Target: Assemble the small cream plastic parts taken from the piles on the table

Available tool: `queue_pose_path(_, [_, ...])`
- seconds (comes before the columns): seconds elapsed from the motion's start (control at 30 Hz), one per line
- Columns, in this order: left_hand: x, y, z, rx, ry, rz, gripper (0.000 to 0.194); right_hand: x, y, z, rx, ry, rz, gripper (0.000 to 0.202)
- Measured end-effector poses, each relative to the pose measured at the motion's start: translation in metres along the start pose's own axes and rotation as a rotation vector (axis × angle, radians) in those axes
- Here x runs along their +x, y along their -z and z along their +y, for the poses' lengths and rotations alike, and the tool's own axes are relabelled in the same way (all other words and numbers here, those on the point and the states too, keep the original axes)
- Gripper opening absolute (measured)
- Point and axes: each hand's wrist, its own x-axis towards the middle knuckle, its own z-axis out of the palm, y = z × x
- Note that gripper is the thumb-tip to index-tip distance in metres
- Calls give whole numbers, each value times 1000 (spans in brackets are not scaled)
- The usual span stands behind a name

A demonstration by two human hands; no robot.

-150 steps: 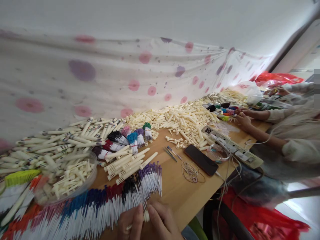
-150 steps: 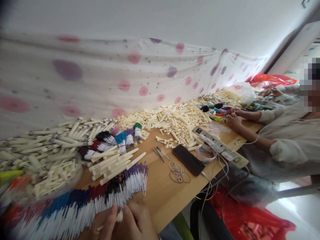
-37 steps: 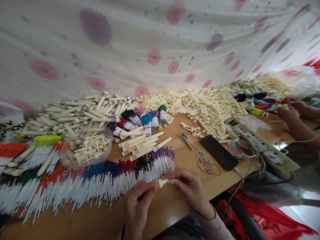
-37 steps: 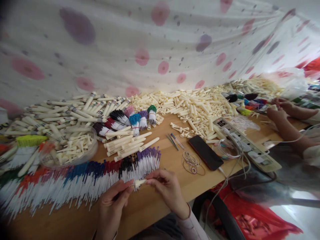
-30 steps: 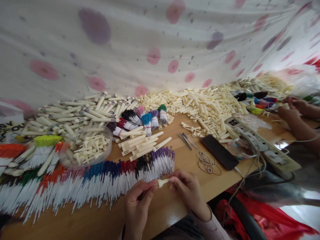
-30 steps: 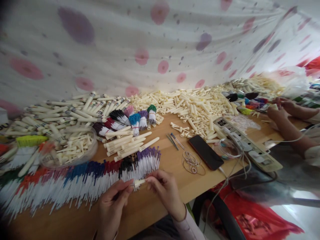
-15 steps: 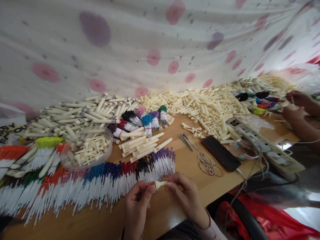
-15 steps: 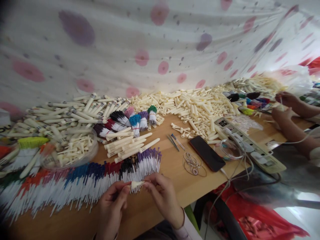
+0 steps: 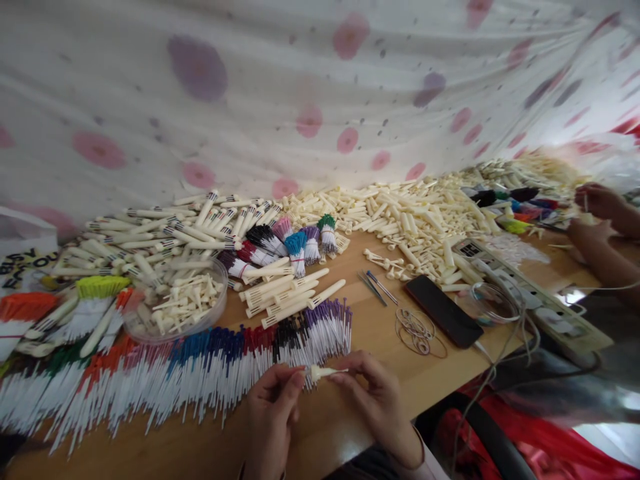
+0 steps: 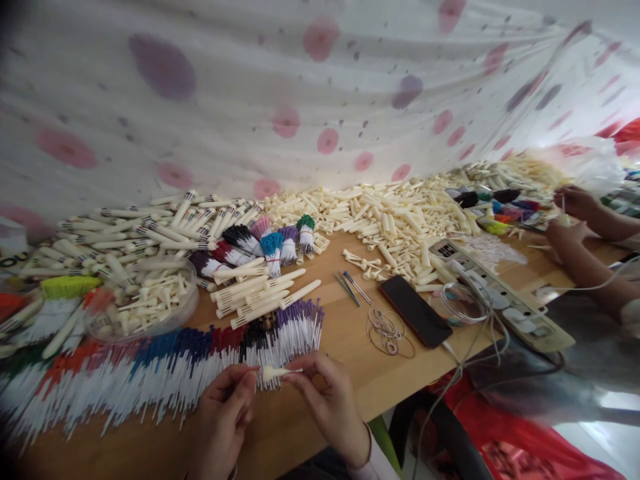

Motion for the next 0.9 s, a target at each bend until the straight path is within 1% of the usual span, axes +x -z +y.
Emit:
queue_pose_path(0.1, [2, 6, -6, 65, -34, -51, 40, 1, 3, -1, 4, -14, -46, 25])
queue_pose_path(0.2, [2, 10, -11, 156, -90, -70, 37, 1, 6, -3, 1, -2, -95, 28])
queue_pose_path(0.27, [0, 9, -12, 200, -122, -59, 35, 1, 6, -3, -29, 3, -119, 35])
queue_pose_path(0.37, [-3, 6, -10, 219, -139, -48, 36, -1, 5, 0, -77, -15, -139, 52])
queue_pose_path(0.43, [-5, 4, -9, 204, -135, -39, 38, -2, 3, 2, -87, -10, -153, 56])
queue_pose_path(0.5, [-5, 2, -8, 182, -125, -36, 39, -3, 2, 2, -75, -3, -188, 50])
queue_pose_path(0.57, [-5, 2, -8, 166, -117, -31, 40, -4, 1, 1, -46, -26, -237, 36])
queue_pose_path(0.67, [-5, 3, -8, 170, -109, -39, 41, -4, 0, -2, -32, -41, -257, 25])
queue_pose_path(0.73, [-4, 5, -8, 194, -117, -57, 40, -4, -1, -3, -63, 13, -243, 30])
queue_pose_path(0.83, [-2, 9, -10, 242, -128, -103, 36, -3, -1, -2, -79, 70, -230, 47])
queue_pose_path(0.9, [-1, 12, -12, 246, -112, -123, 36, -1, -1, -3, -68, 69, -238, 48])
